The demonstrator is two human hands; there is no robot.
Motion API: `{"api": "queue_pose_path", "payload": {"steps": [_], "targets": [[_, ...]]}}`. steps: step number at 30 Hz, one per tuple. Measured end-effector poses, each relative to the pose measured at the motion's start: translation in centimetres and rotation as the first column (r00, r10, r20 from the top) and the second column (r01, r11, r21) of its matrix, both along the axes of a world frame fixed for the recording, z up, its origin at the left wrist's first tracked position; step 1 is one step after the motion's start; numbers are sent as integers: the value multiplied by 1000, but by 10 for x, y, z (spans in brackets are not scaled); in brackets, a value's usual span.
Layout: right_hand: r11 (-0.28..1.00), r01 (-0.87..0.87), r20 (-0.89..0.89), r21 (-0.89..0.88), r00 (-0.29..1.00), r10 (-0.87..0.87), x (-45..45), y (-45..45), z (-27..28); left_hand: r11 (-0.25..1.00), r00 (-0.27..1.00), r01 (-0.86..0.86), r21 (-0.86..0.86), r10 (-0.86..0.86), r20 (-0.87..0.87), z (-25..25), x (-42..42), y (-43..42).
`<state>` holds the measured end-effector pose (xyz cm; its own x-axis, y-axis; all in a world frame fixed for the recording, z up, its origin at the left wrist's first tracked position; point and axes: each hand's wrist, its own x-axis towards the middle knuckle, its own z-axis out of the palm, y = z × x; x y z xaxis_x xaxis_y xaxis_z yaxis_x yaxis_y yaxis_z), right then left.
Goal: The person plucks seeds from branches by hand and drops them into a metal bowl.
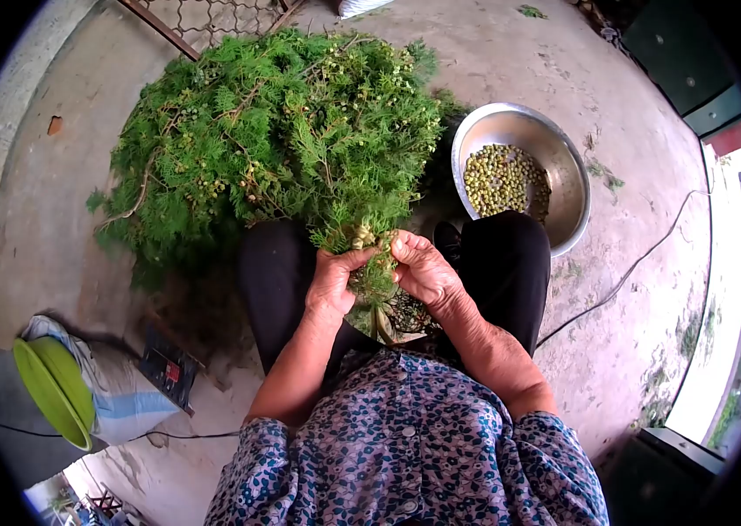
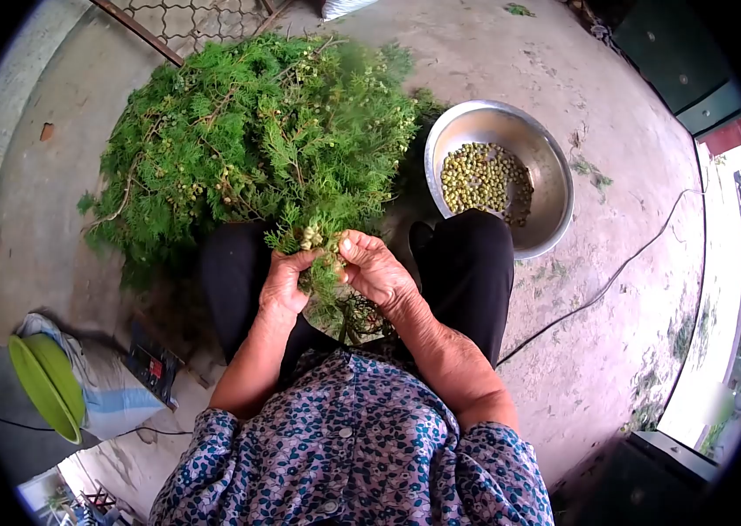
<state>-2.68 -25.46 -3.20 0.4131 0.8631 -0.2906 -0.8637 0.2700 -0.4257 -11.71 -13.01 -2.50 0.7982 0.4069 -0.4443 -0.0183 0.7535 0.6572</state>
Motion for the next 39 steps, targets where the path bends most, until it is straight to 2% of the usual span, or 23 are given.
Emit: {"api": "queue_pose_path", "payload": {"steps": [1,3,5,7,9,12,14,15,17,19,21,22,23,25,26,27,28,30,31,33,35,37,39], "targets": [[998,-49,-4,43,999,49,2,-1,0,999,999,44,-2,-44,19,1,0,1],[999,-38,9,-10,999,38,0,1,3,999,1000,11,35,-11,-5,6,1,-3],[988,72,25,-139,997,-69,-2,2,4,997,999,-21,73,23,-27,9,2,-5],[980,126,43,-154,992,-121,3,0,8,980,993,-19,197,42,-111,10,2,-6],[982,186,86,-45,980,-181,9,-3,5,974,992,-31,223,57,-111,16,2,-7],[979,204,137,-3,970,-202,18,-6,5,990,992,-83,115,93,-84,21,4,-7],[971,239,14,-17,971,-239,22,-8,10,990,984,-121,75,130,-126,26,6,-9],[969,245,21,-18,969,-244,26,-9,11,986,971,-162,36,165,-172,27,7,-10],[933,328,62,-148,945,-323,35,-11,14,983,959,-165,74,178,-219,16,6,-8],[857,501,-6,-118,863,-505,57,-16,20,993,984,-109,-53,100,-149,7,0,0],[696,716,-52,-51,694,-718,84,-24,27,983,970,-152,-102,129,-205,6,-3,1],[621,781,-132,-65,610,-781,98,-31,28,991,993,-60,119,72,-98,-18,-11,4],[539,838,-209,-87,514,-832,108,-40,29,978,993,-18,206,42,-113,-21,-11,4],[545,838,-196,-17,532,-824,117,-52,30,925,988,61,375,-2,-154,-18,-10,3],[532,847,-171,-24,520,-837,118,-54,30,892,994,87,444,-46,-102,-13,-8,2],[566,824,-180,20,560,-809,116,-58,30,977,983,21,211,19,-185,-8,-3,0],[577,816,-139,37,576,-806,113,-57,30,993,954,-116,-21,105,-280,16,5,-5],[600,797,-108,67,604,-790,104,-52,32,932,987,-66,356,113,-113,-2,0,-12],[588,807,-151,48,588,-795,101,-49,37,960,985,-68,270,107,-134,6,3,-12],[676,734,-18,69,678,-735,93,-48,34,958,997,-63,278,75,-30,5,4,-11],[802,595,206,57,779,-592,77,-40,39,943,995,-54,329,78,-59,-3,4,-9],[881,461,468,-105,805,-366,50,-27,46,938,997,-57,343,74,-37,-1,6,-11],[882,338,667,-330,745,-36,31,-15,51,932,997,-60,357,72,-22,4,6,-14]]}}
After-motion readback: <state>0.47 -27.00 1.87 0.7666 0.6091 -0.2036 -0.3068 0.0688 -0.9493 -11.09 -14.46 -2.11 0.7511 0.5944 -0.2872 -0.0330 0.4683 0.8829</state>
